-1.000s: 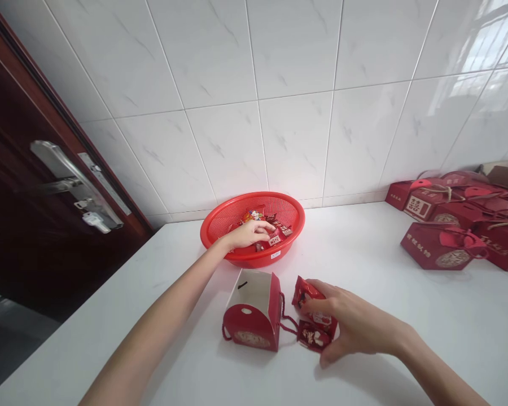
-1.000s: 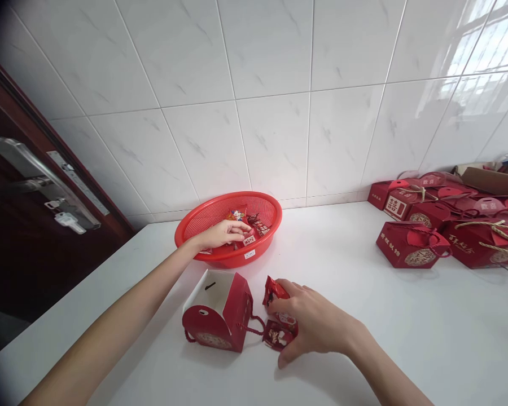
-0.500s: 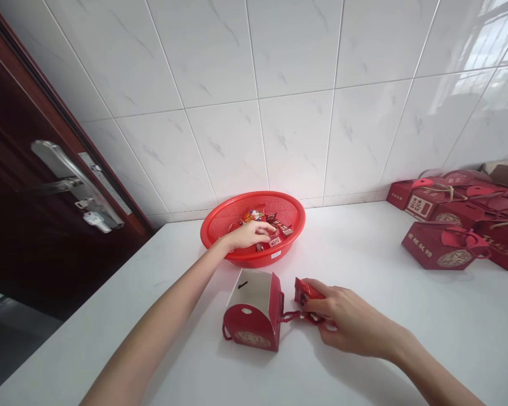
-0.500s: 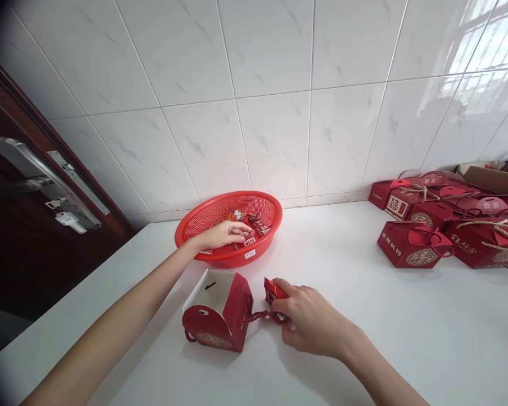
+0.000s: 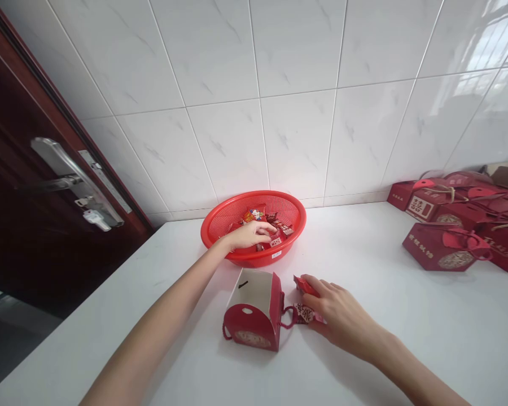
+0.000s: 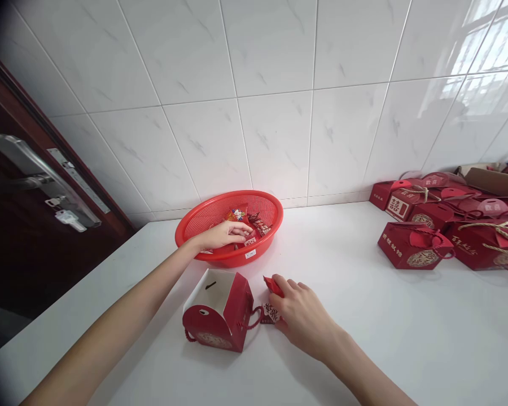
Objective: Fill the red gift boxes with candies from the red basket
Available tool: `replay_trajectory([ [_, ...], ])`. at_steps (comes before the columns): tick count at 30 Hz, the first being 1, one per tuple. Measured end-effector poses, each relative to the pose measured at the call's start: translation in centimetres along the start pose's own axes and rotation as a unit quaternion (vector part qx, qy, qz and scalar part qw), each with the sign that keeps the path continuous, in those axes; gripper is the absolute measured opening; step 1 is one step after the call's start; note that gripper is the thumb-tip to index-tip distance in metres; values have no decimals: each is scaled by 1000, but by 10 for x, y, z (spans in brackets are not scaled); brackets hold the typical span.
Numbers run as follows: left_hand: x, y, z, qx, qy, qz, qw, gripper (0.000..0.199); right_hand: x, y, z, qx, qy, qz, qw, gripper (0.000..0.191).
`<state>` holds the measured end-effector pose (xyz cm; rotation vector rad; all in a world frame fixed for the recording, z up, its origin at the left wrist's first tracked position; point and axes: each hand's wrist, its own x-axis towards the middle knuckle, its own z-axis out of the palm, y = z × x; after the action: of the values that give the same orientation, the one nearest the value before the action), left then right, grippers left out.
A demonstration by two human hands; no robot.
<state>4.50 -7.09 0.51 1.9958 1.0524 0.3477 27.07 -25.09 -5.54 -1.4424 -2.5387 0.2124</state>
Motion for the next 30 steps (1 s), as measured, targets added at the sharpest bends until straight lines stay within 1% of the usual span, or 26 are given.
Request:
replay_trajectory([
  [2,0,-1,0,0,-1,-1,1000,41,0,1,2,5,4,-6,1000,23],
  [4,1,-2,0,-1,-2,-2,1000,43,-1,6,1,15,5,3,1000,24],
  [8,0,-2,0,-5,-7,-3,1000,45,-1,22,-6,45,28,57,997,23],
  [12,1,-3,0,-8,-14,-1,1000,45,-1,42,-12,111,77,117,984,13],
  [15,2,-2,1,-9,-18,0,1000,46,0,51,-14,182,118,153,964,5],
  [17,2,-2,1,-9,-18,2,1000,44,1,52,-14,235,130,177,947,6],
  [20,0,0,0,-8,-8,9,1000,38,2,49,-13,313,127,197,920,12],
  [23,-1,2,0,-11,7,15,1000,33,3,44,-14,365,122,204,900,15],
  [27,-2,4,0,-21,16,13,1000,39,3,42,-15,422,114,220,872,18],
  [30,-2,4,0,-32,18,18,999,44,3,42,-15,465,126,224,847,24],
])
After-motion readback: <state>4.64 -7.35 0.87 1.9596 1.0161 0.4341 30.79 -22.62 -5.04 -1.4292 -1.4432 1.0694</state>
